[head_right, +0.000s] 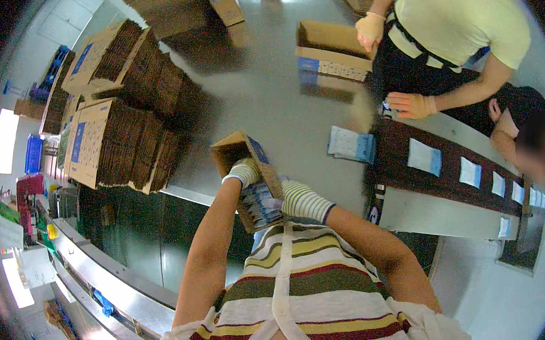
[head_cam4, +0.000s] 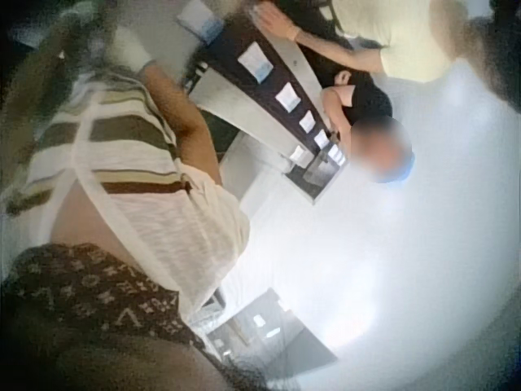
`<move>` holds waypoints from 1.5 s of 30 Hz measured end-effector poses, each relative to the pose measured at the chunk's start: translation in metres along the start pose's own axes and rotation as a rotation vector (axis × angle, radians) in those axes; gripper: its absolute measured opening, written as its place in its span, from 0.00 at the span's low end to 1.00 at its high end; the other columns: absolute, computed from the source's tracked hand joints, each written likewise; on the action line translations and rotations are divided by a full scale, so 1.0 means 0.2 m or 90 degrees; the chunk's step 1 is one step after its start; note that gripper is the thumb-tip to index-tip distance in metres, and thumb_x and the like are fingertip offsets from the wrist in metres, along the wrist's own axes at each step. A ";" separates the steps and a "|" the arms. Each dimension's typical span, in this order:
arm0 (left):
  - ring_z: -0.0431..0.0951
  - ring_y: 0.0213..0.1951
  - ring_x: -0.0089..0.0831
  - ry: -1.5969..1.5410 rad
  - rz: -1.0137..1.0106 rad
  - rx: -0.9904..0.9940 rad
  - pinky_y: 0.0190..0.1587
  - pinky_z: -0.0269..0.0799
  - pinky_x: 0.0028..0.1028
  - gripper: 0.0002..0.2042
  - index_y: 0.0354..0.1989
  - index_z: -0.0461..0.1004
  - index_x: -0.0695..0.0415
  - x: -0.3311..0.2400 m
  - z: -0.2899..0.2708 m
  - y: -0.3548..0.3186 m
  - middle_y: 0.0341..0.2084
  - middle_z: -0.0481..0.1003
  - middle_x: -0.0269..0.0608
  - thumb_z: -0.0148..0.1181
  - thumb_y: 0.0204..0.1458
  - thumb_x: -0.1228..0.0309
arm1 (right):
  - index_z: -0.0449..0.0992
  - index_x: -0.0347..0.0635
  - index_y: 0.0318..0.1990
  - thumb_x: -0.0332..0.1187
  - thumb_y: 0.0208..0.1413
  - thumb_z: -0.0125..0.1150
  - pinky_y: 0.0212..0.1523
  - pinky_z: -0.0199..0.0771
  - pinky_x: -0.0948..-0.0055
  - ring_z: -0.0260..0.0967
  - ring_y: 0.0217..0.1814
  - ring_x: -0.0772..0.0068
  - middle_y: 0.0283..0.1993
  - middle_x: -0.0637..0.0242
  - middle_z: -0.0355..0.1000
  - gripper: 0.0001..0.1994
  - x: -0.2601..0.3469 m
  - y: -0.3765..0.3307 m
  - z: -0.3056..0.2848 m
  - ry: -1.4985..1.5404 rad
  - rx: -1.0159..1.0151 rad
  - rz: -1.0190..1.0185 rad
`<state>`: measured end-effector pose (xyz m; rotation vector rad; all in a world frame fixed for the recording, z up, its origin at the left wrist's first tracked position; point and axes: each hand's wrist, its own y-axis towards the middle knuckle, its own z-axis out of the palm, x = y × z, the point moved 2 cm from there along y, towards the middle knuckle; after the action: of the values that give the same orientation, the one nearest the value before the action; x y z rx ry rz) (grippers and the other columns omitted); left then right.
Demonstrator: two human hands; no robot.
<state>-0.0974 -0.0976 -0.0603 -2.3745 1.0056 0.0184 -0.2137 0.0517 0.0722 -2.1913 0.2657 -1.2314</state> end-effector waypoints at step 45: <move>0.61 0.55 0.51 0.023 0.090 -0.263 0.58 0.55 0.46 0.23 0.51 0.63 0.60 -0.24 0.03 -0.47 0.53 0.62 0.50 0.53 0.43 0.67 | 0.76 0.35 0.40 0.48 0.34 0.65 0.54 0.63 0.58 0.69 0.47 0.57 0.44 0.49 0.71 0.28 -0.64 0.20 -0.47 -0.552 -0.096 0.130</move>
<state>-0.0682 -0.0108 -0.0086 -2.6710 1.2879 0.2597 -0.3560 0.0393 -0.0049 -2.5232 0.2091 -0.0912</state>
